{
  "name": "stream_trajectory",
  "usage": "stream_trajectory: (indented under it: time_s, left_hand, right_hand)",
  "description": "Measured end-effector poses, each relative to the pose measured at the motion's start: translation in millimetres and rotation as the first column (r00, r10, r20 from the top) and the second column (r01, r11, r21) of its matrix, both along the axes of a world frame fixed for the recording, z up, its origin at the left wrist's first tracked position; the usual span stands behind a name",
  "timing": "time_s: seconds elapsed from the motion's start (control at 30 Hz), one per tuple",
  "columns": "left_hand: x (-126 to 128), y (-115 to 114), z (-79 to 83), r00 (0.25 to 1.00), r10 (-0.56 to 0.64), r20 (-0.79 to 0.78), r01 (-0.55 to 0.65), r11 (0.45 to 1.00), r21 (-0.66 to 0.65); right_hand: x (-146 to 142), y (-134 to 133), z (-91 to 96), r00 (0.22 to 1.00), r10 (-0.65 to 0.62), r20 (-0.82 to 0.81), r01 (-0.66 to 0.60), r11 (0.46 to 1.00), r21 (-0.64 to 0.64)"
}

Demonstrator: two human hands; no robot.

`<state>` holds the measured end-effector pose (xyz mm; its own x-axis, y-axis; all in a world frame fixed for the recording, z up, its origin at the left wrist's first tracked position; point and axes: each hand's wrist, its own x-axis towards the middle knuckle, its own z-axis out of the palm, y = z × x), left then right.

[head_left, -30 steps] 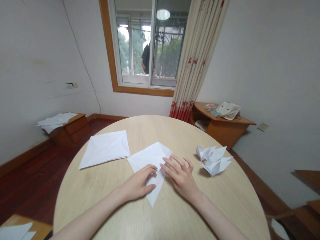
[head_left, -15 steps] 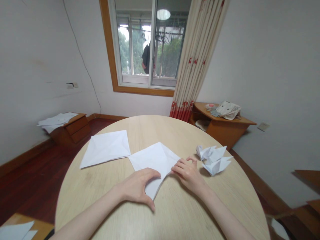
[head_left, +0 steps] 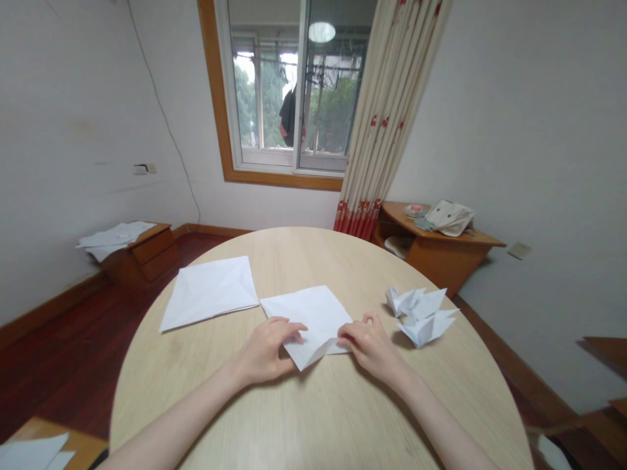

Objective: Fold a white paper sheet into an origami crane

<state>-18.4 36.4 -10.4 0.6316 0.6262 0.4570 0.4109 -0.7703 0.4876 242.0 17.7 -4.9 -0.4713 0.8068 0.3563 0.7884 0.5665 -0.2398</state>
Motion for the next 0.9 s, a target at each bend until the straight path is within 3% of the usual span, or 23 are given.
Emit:
stream_trajectory:
  time_s: [0.27, 0.5, 0.9]
  left_hand:
    - [2.3, -1.7, 1.0, 0.994, 0.003, 0.106, -0.006, 0.999, 0.031]
    - [1.4, -0.3, -4.2, 0.972, 0.146, 0.182, -0.153, 0.988, 0.021]
    - [4.2, 0.8, -9.5, 0.947, 0.227, 0.228, -0.242, 0.970, 0.038]
  right_hand:
    - [-4.7, -4.7, 3.9, 1.000, -0.013, -0.011, 0.012, 0.997, -0.076]
    - [-19.9, -8.0, -5.6, 0.983, -0.132, -0.124, 0.109, 0.978, -0.177]
    - [-45.1, -22.1, -9.4, 0.967, -0.126, -0.221, 0.049, 0.945, -0.323]
